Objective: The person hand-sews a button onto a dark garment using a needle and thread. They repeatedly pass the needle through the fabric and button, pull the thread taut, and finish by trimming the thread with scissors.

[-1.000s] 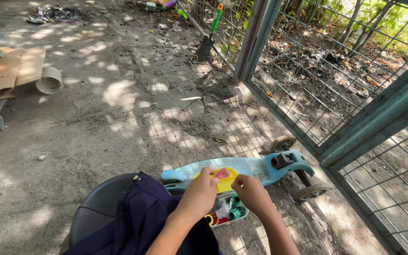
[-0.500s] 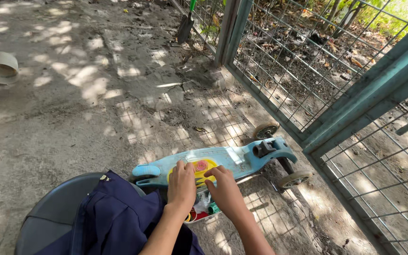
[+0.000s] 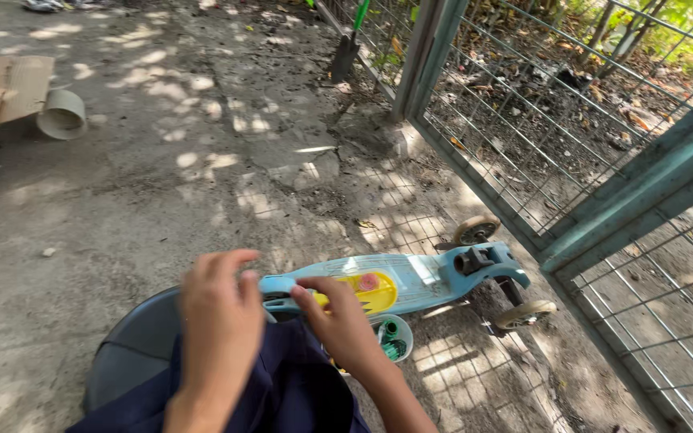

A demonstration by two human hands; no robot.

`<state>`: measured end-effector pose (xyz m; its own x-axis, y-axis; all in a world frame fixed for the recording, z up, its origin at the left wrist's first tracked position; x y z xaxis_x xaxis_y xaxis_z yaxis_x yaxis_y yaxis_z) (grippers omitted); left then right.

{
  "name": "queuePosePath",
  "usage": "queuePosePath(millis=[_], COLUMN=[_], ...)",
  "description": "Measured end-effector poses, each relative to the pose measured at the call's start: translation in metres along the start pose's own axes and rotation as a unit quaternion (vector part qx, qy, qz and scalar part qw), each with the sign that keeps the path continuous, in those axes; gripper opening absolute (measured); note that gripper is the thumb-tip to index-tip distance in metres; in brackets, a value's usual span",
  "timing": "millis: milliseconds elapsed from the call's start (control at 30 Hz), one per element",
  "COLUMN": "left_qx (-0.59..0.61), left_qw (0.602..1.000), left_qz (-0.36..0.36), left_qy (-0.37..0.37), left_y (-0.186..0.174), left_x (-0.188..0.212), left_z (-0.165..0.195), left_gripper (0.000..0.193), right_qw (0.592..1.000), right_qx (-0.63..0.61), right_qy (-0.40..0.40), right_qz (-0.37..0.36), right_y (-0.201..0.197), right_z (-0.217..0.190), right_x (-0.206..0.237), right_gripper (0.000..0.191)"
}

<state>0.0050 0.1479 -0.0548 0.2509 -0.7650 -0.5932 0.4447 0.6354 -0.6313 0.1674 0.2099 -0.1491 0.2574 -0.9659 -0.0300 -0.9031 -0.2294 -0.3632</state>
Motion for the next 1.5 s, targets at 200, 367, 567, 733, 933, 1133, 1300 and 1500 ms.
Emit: queuePosePath(millis=[200,367,567,733,933,1133,1300,1500], left_qx=[-0.108,0.149,0.359,0.452,0.582,0.588,0.62,0.611], left_qw=[0.914,0.922,0.887,0.851,0.744,0.724,0.705,0.713], left_qz=[-0.283,-0.208,-0.183,-0.187,-0.214,-0.235,-0.242,-0.242], left_qy=[-0.269,-0.291,-0.226,-0.193,-0.25,-0.275,-0.243,-0.245], left_y=[-0.018,-0.014,-0.046,-0.076,-0.087,-0.09,-0.088,-0.076], left_x=[0.018,0.033,0.027,0.022,0.014,0.021,0.024,0.02], left_z=[-0.075,-0.076,-0.037,0.011,0.03,0.025,0.019,0.015], left_gripper=[0.036,0.031,0.022,0.019,0.024,0.02,0.011,0.009], right_qw=[0.996,0.996,0.956,0.927,0.926,0.931,0.937,0.935], right_qx=[-0.037,-0.071,-0.25,-0.33,-0.364,-0.223,-0.228,-0.251], right_qy=[-0.07,-0.007,0.028,0.022,0.02,-0.288,-0.236,-0.239], right_qz=[-0.041,-0.056,-0.152,-0.175,-0.095,-0.025,-0.121,-0.073], right_y=[0.049,0.034,-0.009,-0.037,-0.036,-0.036,-0.032,-0.03], right_z=[-0.037,-0.048,-0.096,-0.124,-0.133,-0.165,-0.164,-0.153], right_x=[-0.023,-0.009,0.034,0.064,0.069,0.092,0.094,0.093], right_gripper=[0.045,0.043,0.03,0.02,0.027,0.036,0.026,0.026])
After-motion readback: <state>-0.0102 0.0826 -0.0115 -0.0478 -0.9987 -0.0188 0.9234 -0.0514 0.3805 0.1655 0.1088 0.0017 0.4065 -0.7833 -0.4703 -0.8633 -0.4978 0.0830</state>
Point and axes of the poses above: each hand's wrist, its own x-axis away from the middle knuckle, its own y-axis out of the palm, z = x × y, the point moved 4 cm from there along -x, towards the middle knuckle, and after that the axes turned 5 degrees about y, right-handed, at the moved point
